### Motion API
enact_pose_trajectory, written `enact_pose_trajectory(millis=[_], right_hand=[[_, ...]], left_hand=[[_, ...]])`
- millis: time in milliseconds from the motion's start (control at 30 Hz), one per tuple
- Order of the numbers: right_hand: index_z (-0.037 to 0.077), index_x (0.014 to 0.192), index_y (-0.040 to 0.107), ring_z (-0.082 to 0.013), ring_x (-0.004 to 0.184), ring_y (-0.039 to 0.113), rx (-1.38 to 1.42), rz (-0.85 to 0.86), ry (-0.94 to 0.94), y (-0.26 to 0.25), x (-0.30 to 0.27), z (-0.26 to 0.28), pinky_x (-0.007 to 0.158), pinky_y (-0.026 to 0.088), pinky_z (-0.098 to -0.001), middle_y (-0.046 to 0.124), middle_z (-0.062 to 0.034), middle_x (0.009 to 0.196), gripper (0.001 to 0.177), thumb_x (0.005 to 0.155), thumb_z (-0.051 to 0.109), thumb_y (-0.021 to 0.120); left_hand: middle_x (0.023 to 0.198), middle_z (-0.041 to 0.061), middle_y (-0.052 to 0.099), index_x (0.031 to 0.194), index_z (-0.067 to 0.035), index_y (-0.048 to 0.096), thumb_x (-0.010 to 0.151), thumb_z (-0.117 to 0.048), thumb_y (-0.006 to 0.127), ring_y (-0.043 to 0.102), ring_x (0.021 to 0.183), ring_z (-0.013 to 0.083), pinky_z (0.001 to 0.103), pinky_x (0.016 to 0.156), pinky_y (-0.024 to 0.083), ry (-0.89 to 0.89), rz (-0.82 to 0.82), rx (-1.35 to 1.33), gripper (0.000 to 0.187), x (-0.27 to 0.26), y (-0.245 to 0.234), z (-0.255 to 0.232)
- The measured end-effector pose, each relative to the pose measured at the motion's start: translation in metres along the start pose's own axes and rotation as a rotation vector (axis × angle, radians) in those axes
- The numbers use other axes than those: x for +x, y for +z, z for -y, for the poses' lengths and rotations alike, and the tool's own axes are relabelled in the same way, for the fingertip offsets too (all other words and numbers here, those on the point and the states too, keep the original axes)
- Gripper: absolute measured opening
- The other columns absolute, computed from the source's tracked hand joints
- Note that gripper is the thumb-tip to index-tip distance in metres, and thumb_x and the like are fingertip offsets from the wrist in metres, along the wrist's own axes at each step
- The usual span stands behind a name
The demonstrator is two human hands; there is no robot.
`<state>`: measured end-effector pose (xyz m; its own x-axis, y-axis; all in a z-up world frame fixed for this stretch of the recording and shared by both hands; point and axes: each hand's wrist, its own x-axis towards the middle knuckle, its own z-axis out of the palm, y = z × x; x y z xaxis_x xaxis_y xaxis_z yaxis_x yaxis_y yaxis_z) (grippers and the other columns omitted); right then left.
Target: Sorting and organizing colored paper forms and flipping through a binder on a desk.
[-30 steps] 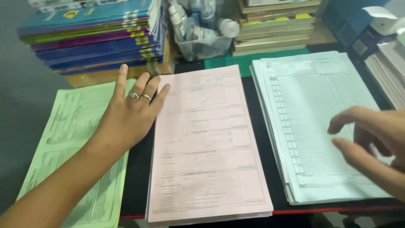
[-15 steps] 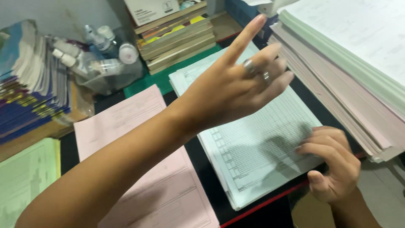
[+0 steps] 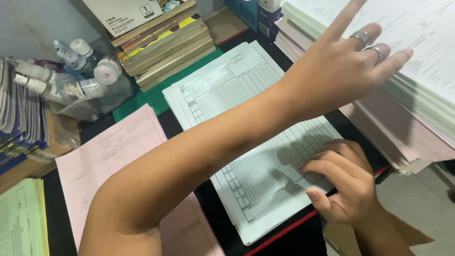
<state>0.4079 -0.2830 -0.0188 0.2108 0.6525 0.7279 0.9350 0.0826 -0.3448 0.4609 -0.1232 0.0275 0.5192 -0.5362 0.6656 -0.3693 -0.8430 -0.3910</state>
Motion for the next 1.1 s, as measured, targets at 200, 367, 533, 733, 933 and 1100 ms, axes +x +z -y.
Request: enact_pose_trajectory(millis=[200,367,533,733,933,1100], right_hand=[[0.003,0.071,0.058,-0.0204,0.055,0.042,-0.032,-0.034,-0.005,0.001,0.002,0.005,0.062,0.032,-0.0324,0.052,-0.0048,0.061,0.041,0.085,0.035,0.036],[0.006,0.073,0.059,-0.0207,0.061,0.048,-0.042,-0.040,0.024,0.000,-0.002,0.003,0.063,0.034,-0.0330,0.056,-0.0029,0.065,0.034,0.084,0.033,0.041],[0.004,0.072,0.059,-0.0200,0.057,0.045,-0.027,-0.042,-0.001,0.001,-0.003,0.002,0.059,0.034,-0.0335,0.055,-0.0049,0.064,0.033,0.084,0.032,0.044],[0.006,0.073,0.059,-0.0204,0.062,0.049,-0.023,-0.035,0.044,0.001,-0.002,0.004,0.061,0.036,-0.0332,0.056,-0.0027,0.065,0.033,0.084,0.033,0.043],[0.007,0.074,0.060,-0.0208,0.064,0.050,-0.018,-0.030,0.041,0.001,-0.002,0.005,0.063,0.037,-0.0322,0.057,-0.0016,0.067,0.033,0.085,0.034,0.043],[0.007,0.076,0.061,-0.0210,0.065,0.051,-0.025,-0.018,0.024,0.001,-0.004,0.003,0.066,0.038,-0.0334,0.059,-0.0027,0.072,0.031,0.085,0.032,0.044]], left_hand=[[0.105,0.006,0.064,0.114,-0.009,0.057,0.082,-0.006,0.071,0.052,0.102,0.0268,0.049,0.091,0.033,0.020,0.061,0.124,0.036,0.007,-0.006,0.003],[0.084,0.006,0.059,0.082,-0.009,0.057,0.076,0.003,0.068,0.050,0.092,0.0254,0.050,0.089,0.032,0.016,-0.073,0.069,0.017,0.005,-0.007,0.003],[0.058,0.001,0.059,0.079,-0.008,0.060,0.068,0.002,0.065,0.060,0.078,0.0249,0.043,0.083,0.035,0.013,-0.030,0.083,0.016,0.005,-0.005,0.006],[0.066,-0.001,0.061,0.068,-0.015,0.053,0.071,-0.002,0.063,0.057,0.066,0.0211,0.038,0.073,0.038,-0.011,-0.168,0.110,0.017,0.007,-0.011,0.006],[0.068,-0.002,0.053,0.069,-0.013,0.047,0.076,0.003,0.056,0.053,0.073,0.0180,0.036,0.071,0.038,0.002,-0.300,0.153,0.019,0.004,-0.018,0.007],[0.058,-0.002,0.046,0.067,-0.013,0.043,0.074,0.007,0.054,0.053,0.070,0.0194,0.034,0.072,0.038,0.010,-0.321,0.131,0.024,0.001,-0.022,0.008]])
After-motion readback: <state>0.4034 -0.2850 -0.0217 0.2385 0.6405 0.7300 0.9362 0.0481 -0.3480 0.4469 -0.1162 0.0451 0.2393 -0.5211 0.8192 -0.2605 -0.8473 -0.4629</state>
